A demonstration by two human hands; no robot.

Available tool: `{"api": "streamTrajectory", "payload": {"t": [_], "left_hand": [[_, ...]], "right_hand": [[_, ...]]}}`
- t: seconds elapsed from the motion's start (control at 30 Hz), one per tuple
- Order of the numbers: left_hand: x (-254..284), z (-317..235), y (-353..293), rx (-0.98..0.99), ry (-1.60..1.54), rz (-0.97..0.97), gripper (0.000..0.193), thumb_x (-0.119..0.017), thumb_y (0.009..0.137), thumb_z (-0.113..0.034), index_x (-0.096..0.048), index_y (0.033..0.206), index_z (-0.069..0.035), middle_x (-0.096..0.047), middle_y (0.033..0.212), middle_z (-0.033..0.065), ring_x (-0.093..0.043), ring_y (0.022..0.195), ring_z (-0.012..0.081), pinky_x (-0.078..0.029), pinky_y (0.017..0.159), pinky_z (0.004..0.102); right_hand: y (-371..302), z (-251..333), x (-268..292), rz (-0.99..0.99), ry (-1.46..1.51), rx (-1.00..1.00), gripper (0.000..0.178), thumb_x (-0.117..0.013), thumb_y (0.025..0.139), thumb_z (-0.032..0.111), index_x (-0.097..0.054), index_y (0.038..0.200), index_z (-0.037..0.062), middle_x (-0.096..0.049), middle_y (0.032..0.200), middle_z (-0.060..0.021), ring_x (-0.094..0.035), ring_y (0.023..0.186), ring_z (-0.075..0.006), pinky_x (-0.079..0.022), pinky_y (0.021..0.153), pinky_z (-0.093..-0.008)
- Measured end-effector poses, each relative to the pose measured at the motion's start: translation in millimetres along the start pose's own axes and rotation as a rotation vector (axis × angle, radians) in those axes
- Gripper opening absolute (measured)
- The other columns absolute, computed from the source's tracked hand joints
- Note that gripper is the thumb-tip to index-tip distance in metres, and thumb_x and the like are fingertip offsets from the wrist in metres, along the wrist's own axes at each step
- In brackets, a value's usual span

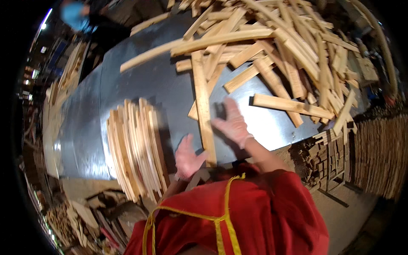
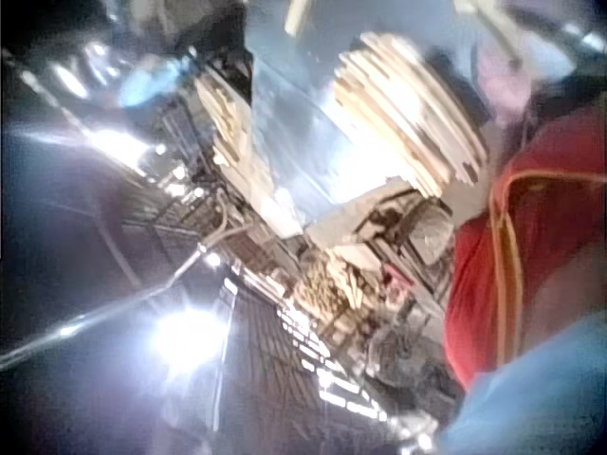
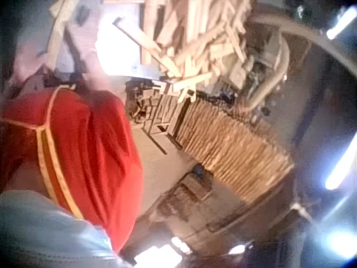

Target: The person sorts wooden sticks on a metal table, picking them up from a disorganized pile and arranging them into neat stacks. The person wears gloves and handles the sticks one by one or in small groups, aligning them carefully.

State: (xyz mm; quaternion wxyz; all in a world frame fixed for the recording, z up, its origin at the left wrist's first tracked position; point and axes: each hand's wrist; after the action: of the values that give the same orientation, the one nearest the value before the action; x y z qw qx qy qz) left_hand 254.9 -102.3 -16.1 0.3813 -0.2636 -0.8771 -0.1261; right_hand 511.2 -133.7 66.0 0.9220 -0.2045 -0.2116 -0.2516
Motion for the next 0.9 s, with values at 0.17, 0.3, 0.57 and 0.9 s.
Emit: {"api": "streamTrajectory", "payload": {"t": [0.17,0.3,0.57,0.9], "left_hand": [[10,-55,40,0.186,0.450,0.409,0.108,-0.080,0.079,-0.056,-0.034,0.160,-0.001,-0.055,0.145,0.0218,-0.060,0.123,0.0400,-0.049,0.105,0.0513],[-7,-37,28,0.342,0.289,0.275,0.094,-0.076,0.085,-0.037,-0.034,0.161,-0.001,-0.057,0.142,0.0216,-0.063,0.119,0.0377,-0.053,0.098,0.0453],[100,3,-24,0.477,-1.139,-0.029,0.074,-0.069,0.087,-0.008,-0.046,0.157,-0.003,-0.064,0.118,0.0077,-0.060,0.099,0.0126,-0.053,0.087,0.0285],[159,53,-93,0.556,-1.110,-0.496,0.053,-0.072,0.091,-0.004,-0.061,0.142,0.001,-0.072,0.123,0.0068,-0.069,0.104,0.0157,-0.056,0.092,0.0314]], "right_hand": [[34,-148,163,-0.303,-0.982,0.056,0.078,-0.068,0.079,0.007,-0.047,0.154,0.0026,-0.051,0.155,-0.0229,-0.047,0.145,-0.0404,-0.037,0.123,-0.0466],[37,-160,202,-0.219,-1.127,-0.158,0.077,-0.074,0.081,0.012,-0.049,0.154,0.0167,-0.054,0.151,-0.0140,-0.047,0.143,-0.0386,-0.039,0.121,-0.0479],[23,-39,111,0.270,-0.750,0.099,0.082,-0.076,0.081,0.028,-0.048,0.154,0.0038,-0.059,0.139,-0.0278,-0.058,0.130,-0.0444,-0.046,0.114,-0.0428],[11,73,-201,0.539,-0.496,0.119,0.058,-0.054,0.093,0.040,-0.063,0.127,-0.0068,-0.068,0.127,-0.0321,-0.065,0.120,-0.0445,-0.049,0.103,-0.0469]]}}
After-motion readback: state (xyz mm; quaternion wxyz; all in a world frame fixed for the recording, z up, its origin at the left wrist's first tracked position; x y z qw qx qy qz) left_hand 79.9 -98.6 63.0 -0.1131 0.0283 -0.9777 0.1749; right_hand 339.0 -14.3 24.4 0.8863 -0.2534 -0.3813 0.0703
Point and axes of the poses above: each hand's wrist, its own y-axis towards the middle knuckle, its own x-axis out of the back of the hand, z = x × y
